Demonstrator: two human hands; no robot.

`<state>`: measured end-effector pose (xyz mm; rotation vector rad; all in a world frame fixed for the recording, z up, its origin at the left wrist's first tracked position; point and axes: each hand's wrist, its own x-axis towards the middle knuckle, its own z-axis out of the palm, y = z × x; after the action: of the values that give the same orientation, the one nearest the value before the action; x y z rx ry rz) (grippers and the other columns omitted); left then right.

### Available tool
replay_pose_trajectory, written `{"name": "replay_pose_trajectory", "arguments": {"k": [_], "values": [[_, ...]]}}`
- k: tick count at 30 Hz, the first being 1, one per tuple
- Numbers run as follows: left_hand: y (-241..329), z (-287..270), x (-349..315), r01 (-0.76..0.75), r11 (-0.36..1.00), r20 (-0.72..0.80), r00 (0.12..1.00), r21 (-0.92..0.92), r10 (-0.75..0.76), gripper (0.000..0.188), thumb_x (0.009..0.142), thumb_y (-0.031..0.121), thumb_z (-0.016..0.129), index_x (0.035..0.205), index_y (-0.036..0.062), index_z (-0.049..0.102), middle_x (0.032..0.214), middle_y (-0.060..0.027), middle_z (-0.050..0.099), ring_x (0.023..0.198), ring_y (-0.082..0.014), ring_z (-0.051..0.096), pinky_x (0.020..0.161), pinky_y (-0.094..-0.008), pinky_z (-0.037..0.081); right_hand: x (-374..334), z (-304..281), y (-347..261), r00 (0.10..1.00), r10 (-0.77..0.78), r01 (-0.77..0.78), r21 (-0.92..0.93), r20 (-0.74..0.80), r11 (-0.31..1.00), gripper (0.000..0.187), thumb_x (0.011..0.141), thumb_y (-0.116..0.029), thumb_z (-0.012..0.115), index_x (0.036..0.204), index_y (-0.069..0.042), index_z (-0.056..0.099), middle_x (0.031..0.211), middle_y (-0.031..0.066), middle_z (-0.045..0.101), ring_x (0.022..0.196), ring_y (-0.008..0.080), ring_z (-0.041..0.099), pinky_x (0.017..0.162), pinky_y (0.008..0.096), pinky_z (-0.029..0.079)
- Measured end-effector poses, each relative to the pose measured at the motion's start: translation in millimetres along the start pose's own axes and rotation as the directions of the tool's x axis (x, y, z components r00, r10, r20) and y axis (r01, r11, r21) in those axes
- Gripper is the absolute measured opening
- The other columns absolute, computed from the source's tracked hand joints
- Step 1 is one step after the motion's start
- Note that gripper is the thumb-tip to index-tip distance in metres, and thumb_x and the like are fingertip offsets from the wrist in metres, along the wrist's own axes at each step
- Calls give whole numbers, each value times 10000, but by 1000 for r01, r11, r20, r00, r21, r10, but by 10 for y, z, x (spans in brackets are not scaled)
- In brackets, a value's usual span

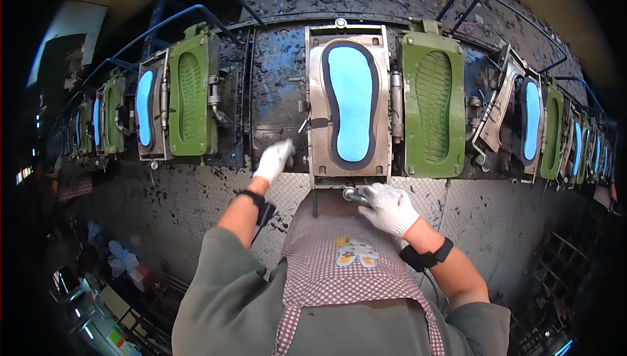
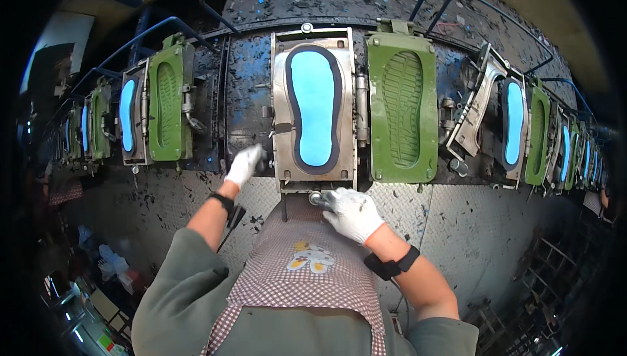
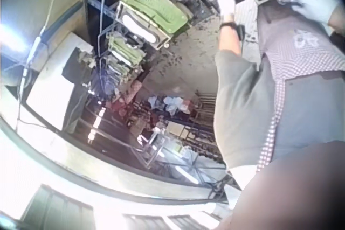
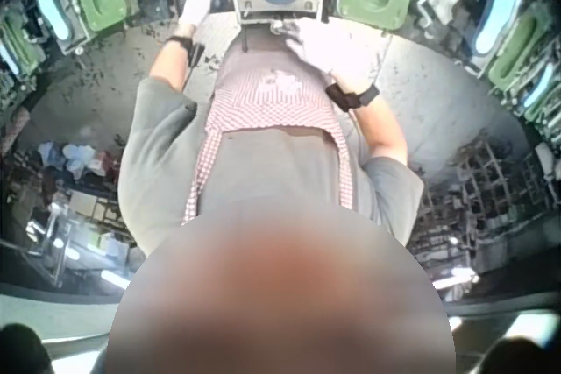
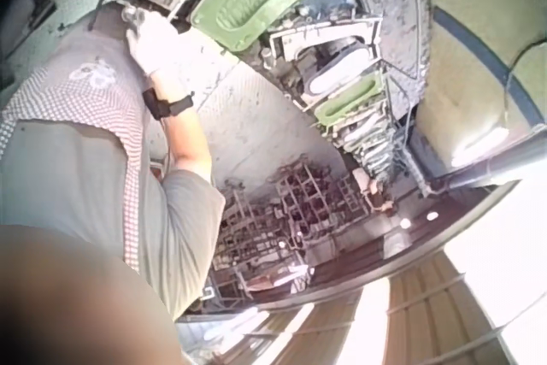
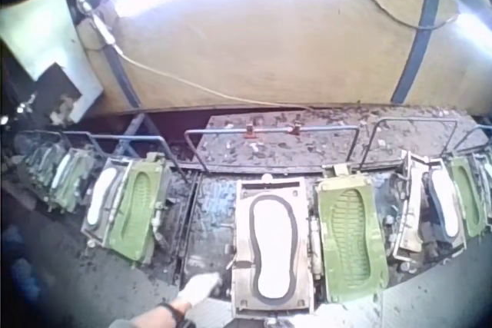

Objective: Operating an industrial molding machine to produce shoe components by applying release agent and removing molded insoles.

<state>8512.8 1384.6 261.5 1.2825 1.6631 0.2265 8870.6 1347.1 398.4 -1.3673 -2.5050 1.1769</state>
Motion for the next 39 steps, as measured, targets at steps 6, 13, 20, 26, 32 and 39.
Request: {"name": "replay_pose_trajectory", "arguments": {"k": [6, 13, 20, 26, 32, 39], "values": [[1230, -123, -95, -286, 947, -706, 642, 144, 301, 312, 966, 198, 592, 1210, 13, 652, 1163, -163, 683, 1109, -299, 645, 993, -374, 492, -344, -376, 154, 946, 268, -218, 254, -183, 942, 407, 871, -245, 702, 1205, -24, 629, 1019, 177, 669, 938, 347, 661, 842, 419, 529], [2735, 106, 790, -483, 511, -175, 583, 712, 794, 414, 812, 412, 658, 1085, 101, 665, 1145, -159, 641, 1131, -360, 575, 1005, -522, 416, -769, -722, 636, 857, 346, -263, 253, -383, 931, 315, 880, -172, 705, 1150, -17, 657, 982, 175, 688, 854, 326, 692, 761, 392, 556], [2623, -39, 910, -472, 539, -111, 672, 698, 732, 525, 868, 407, 669, 1247, 47, 616, 1306, -197, 594, 1236, -387, 541, 1077, -487, 392, -1301, -1225, 1935, 582, 270, -354, 59, -767, 933, 239, 903, -173, 676, 1104, -45, 654, 987, 170, 673, 908, 333, 685, 794, 390, 556], [3237, 522, 691, -502, 404, -76, 552, 765, 830, 532, 874, 332, 656, 1290, 8, 580, 1357, -227, 567, 1320, -411, 481, 1137, -490, 348, -795, -2041, 3276, 696, 120, -588, -467, -707, 660, 146, 933, -133, 557, 1055, -85, 623, 935, 150, 651, 844, 362, 662, 730, 469, 536], [3910, 2937, -78, -751, 623, -212, 586, 220, 782, 502, 871, 238, 710, 1307, 29, 575, 1411, -250, 522, 1338, -422, 480, 1130, -477, 381, -395, -2473, 3749, 799, 303, -559, -457, -519, 692, 295, 997, -158, 397, 1031, -22, 656, 947, 256, 705, 884, 400, 706, 778, 494, 554], [4187, 3402, 386, -239, 971, -281, 931, 10, 232, 672, 903, 291, 648, 1432, -54, 417, 1443, -287, 481, 1320, -413, 500, 1113, -425, 404, -682, -2526, 3966, 726, 266, -445, -138, -635, 885, 347, 926, -266, 500, 1112, -14, 649, 982, 262, 698, 874, 437, 679, 816, 506, 535]]}}
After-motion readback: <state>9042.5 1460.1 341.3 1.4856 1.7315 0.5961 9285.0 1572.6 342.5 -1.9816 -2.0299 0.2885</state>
